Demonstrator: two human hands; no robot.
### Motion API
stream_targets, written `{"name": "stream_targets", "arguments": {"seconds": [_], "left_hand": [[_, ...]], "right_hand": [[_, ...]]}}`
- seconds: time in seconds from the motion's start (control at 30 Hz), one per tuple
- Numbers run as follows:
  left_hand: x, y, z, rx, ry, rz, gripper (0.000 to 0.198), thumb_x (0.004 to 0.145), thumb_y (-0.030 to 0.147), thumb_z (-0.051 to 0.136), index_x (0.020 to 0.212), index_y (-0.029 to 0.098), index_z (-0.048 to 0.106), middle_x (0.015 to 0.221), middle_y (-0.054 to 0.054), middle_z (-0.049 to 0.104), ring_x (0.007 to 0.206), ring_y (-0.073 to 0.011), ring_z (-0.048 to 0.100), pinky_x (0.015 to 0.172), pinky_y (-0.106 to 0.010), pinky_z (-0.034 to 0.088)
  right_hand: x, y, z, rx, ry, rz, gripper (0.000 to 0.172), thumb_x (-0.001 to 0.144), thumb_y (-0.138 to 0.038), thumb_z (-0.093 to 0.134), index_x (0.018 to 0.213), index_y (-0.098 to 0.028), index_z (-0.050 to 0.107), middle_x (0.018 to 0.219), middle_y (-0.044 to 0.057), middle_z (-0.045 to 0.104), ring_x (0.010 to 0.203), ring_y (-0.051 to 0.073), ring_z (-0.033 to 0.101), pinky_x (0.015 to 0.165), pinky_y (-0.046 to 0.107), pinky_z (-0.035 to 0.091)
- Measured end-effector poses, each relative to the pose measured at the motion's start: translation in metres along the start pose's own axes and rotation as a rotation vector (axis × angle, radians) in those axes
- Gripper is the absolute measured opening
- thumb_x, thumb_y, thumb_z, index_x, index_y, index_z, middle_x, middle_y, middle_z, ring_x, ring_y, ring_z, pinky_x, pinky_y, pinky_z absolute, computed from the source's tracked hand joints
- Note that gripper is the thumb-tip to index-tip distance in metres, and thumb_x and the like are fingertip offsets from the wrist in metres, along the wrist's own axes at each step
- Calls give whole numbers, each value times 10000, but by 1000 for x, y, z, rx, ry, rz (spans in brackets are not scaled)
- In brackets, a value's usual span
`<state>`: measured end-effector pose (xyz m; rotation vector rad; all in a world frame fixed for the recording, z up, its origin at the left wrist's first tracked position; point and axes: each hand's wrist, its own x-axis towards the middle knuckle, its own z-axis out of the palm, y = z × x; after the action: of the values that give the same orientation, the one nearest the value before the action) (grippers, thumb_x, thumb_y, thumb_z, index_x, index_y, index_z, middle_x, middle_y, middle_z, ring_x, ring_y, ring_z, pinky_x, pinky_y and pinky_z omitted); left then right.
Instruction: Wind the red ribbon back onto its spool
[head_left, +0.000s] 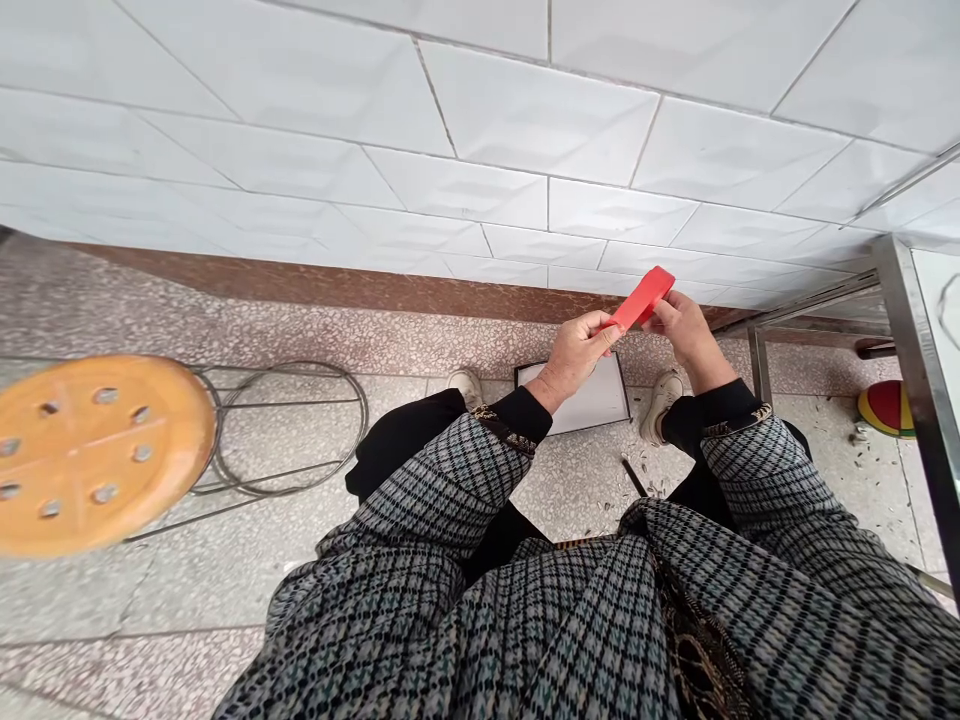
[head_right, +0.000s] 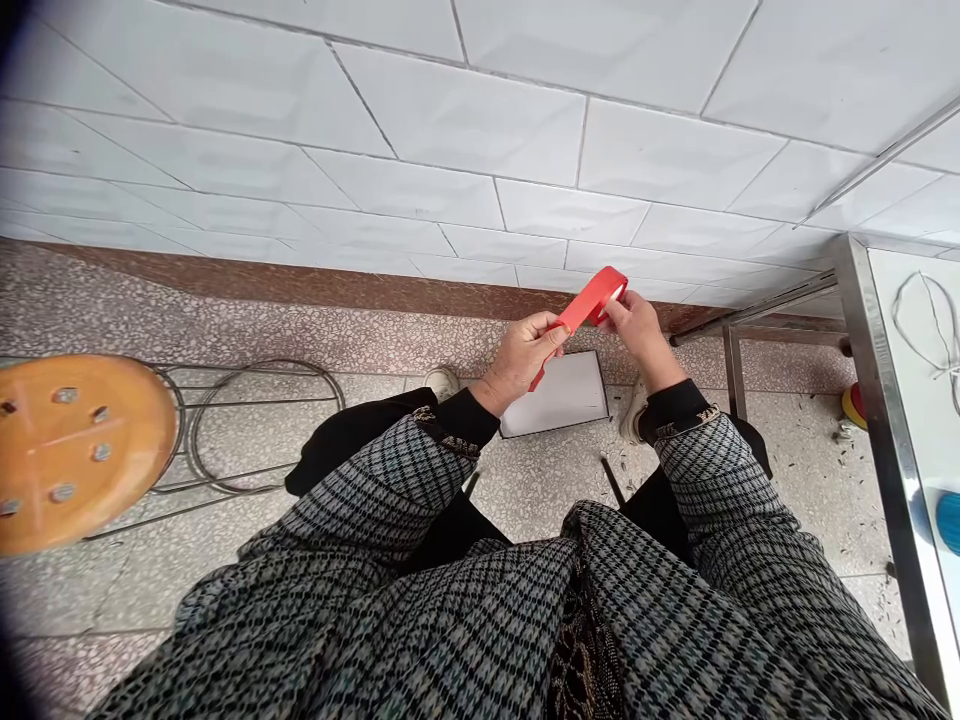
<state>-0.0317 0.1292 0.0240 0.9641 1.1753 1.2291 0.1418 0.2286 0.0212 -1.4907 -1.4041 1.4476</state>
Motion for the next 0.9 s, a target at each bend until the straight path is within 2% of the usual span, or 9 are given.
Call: {"name": "stream_targets", "arguments": {"seconds": [0.17, 0.33, 0.47, 0.67, 0.8, 0.9], "left_hand": [[-3, 1, 0, 5, -102, 15, 209, 918, 359, 673, 830, 174, 717, 777, 0, 673, 597, -89, 535, 617, -265, 447], [0, -2, 1, -52, -67, -48, 203, 929, 315, 665, 806, 166, 727, 757, -8, 686, 585, -92, 520, 607, -275, 444], [1, -4, 2, -36, -73, -72, 215, 930, 320, 675, 806, 161, 749, 630, 12, 615, 564, -105, 511, 585, -273, 408], [0, -8, 2, 26, -133, -122, 265, 915, 400, 718, 805, 164, 766, 552, 33, 533, 538, -106, 473, 584, -272, 386], [2, -9, 2, 138, -61, -146, 318, 895, 432, 747, 724, 170, 688, 556, 38, 531, 530, -100, 449, 572, -276, 377], [1, -9, 3, 251, 88, -39, 192, 845, 330, 805, 870, 178, 689, 712, 16, 664, 643, -122, 570, 664, -282, 455]], "right_hand": [[-3, -3, 3, 27, -12, 22, 240, 752, -419, 738, 828, -202, 672, 716, 3, 708, 618, 123, 605, 654, 257, 533], [-9, -5, 2, 139, -132, 96, 339, 754, -501, 832, 770, -204, 670, 698, 6, 699, 591, 114, 610, 664, 250, 561], [-13, -4, 3, 259, -234, 171, 391, 749, -528, 882, 772, -209, 658, 689, 7, 706, 575, 128, 627, 643, 260, 578], [-18, 2, 13, 442, -376, 256, 313, 751, -399, 890, 756, -214, 637, 658, -6, 696, 589, 129, 631, 610, 242, 575], [-15, 3, 12, 464, -392, 353, 243, 772, -329, 886, 811, -200, 684, 699, 9, 741, 607, 129, 656, 632, 244, 601], [-14, 2, 11, 465, -375, 397, 211, 793, -297, 878, 823, -197, 695, 681, 2, 735, 567, 117, 626, 615, 236, 597]]}}
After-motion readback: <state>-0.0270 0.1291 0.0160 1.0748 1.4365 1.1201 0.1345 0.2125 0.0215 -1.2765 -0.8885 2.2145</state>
